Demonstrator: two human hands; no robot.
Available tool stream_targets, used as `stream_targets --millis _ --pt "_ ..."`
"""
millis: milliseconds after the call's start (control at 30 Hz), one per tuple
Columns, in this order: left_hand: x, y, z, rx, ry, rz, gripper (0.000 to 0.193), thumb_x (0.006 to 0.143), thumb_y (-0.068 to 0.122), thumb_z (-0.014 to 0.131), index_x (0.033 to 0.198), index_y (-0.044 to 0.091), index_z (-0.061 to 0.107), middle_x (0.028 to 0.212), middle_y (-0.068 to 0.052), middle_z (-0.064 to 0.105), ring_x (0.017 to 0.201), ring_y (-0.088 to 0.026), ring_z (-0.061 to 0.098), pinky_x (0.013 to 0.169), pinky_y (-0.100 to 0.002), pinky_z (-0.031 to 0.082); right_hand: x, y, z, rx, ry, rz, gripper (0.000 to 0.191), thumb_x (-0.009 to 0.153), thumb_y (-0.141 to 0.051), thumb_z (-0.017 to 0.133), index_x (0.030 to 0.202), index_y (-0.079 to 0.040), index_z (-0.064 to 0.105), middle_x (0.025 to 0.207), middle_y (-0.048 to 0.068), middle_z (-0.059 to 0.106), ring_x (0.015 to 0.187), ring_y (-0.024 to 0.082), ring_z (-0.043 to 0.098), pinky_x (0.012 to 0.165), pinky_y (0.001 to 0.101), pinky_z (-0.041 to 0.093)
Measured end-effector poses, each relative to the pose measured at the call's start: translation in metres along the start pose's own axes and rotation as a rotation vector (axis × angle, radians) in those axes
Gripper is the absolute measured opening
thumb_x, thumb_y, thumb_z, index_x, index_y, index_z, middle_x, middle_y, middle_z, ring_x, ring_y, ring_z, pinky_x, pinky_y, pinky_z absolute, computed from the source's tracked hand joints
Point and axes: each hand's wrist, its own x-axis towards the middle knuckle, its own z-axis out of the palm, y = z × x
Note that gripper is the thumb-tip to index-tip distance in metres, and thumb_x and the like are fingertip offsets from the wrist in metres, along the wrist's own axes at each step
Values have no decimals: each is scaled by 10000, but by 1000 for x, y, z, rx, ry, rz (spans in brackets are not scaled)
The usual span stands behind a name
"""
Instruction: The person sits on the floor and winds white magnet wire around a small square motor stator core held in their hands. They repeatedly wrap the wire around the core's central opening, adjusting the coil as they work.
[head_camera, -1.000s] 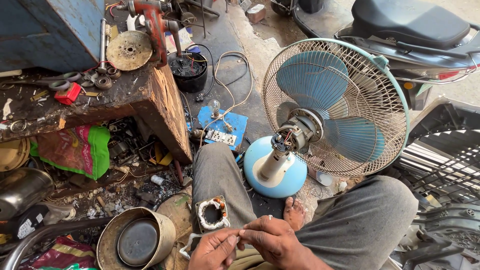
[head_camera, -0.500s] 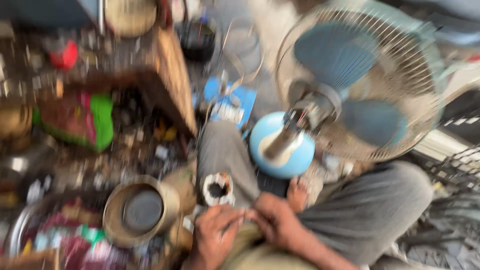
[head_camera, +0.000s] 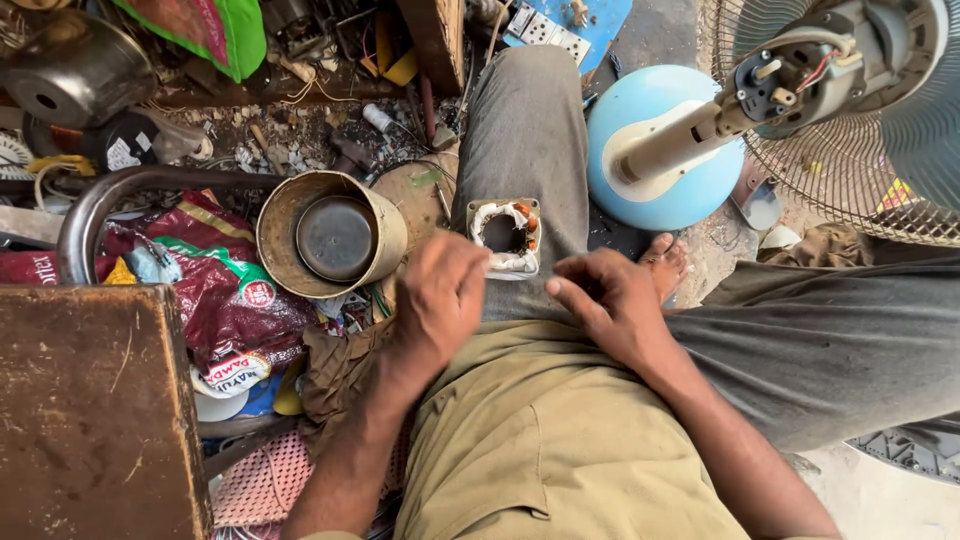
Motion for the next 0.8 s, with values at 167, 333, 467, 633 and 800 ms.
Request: stream_targets --millis 167,333,467,633,800 --pt "14 -22 0 109 -71 82 142 871 6 747 1005 19 703 983 -115 642 931 -313 609 807 -423 515 22 8 21 -21 -20 169 309 829 -287 840 874 8 760 715 32 702 601 92 620 558 271 501" --pt "21 -26 1 146 -135 142 140 865 -18 714 996 33 711 991 -97 630 949 -280 578 838 -407 492 20 20 30 221 -59 211 233 887 -212 785 811 1 727 666 -2 634 601 36 506 520 234 415" --pt "21 -27 0 196 -180 178 106 882 3 687 977 37 717 961 -81 604 936 -270 545 865 -433 447 17 25 28 229 -106 198 194 876 -163 770 784 -1 716 667 -20 606 599 29 490 514 227 410" --pt "23 -24 8 255 -233 196 87 890 42 637 930 58 714 979 -81 605 963 -270 535 904 -437 441 18 25 27 259 -153 213 200 887 -166 763 787 -2 706 668 -36 598 608 27 488 524 229 417" --pt "26 -16 11 254 -280 217 126 874 92 632 947 44 723 1009 -88 626 982 -285 533 891 -447 438 16 26 25 222 -189 217 209 897 -186 762 810 1 723 675 -30 606 615 35 495 531 233 422"
